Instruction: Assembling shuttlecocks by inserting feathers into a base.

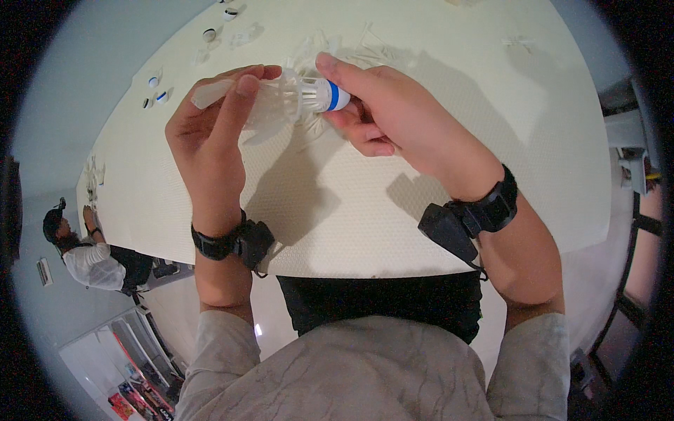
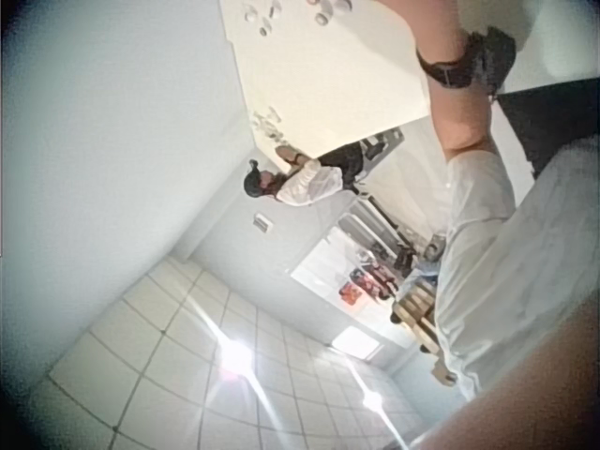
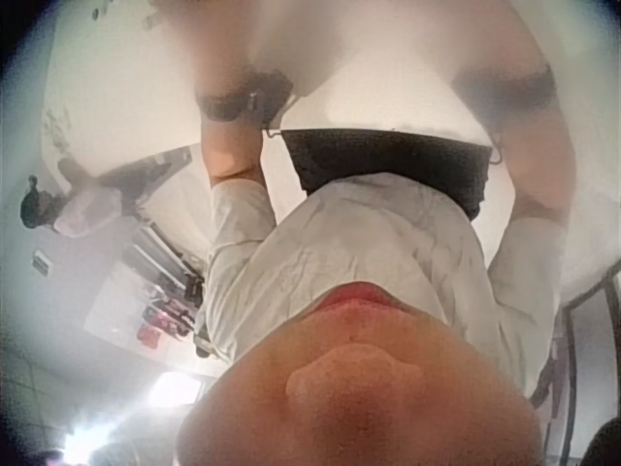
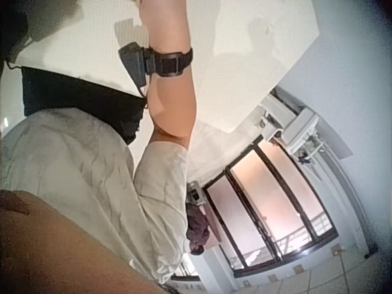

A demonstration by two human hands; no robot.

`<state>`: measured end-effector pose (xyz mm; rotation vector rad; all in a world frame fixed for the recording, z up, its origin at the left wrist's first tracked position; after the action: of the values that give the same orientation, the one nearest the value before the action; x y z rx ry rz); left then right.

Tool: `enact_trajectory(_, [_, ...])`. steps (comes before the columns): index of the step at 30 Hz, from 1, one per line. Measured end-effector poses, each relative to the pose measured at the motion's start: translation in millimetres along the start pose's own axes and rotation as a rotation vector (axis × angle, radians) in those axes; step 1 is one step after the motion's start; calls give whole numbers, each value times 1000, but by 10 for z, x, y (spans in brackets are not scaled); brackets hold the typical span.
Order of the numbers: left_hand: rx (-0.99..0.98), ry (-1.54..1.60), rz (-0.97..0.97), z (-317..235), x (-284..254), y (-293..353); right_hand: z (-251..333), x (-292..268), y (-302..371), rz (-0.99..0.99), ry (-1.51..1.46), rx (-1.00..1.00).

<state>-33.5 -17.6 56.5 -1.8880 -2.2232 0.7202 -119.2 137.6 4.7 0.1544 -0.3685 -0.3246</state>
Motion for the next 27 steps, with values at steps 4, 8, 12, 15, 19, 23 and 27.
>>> enact_trajectory(4, [-34,-41,-1,31,-17,22,27,-5,2,2,3,-28])
enact_trajectory(8, [-16,-106,-59,-79,7,-18,16,-29,26,0,-26,-26])
enact_trajectory(12, [22,-156,-199,-119,-78,20,-17,-79,12,-46,-25,-23])
enact_trajectory(15, [52,-202,-268,-120,-136,76,11,-35,20,-60,6,-37])
enact_trajectory(19, [42,-184,-212,-75,-100,73,5,-34,44,-63,14,-49])
enact_trajectory(23, [49,-214,-245,-86,-106,86,20,-45,71,-78,49,-69])
enact_trajectory(27, [50,-139,-255,-163,-50,61,-4,-93,112,-118,27,-101])
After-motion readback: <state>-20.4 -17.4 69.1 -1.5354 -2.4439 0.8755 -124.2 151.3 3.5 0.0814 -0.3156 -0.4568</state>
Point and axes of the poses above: each hand's wrist, its own y-axis away from the middle knuckle, its own x-axis out of the palm, z = x × y, the point moved 5 cm from there along -y, towards the middle knuckle, and after that the axes turned 13 degrees about z, right-handed, at the moved point
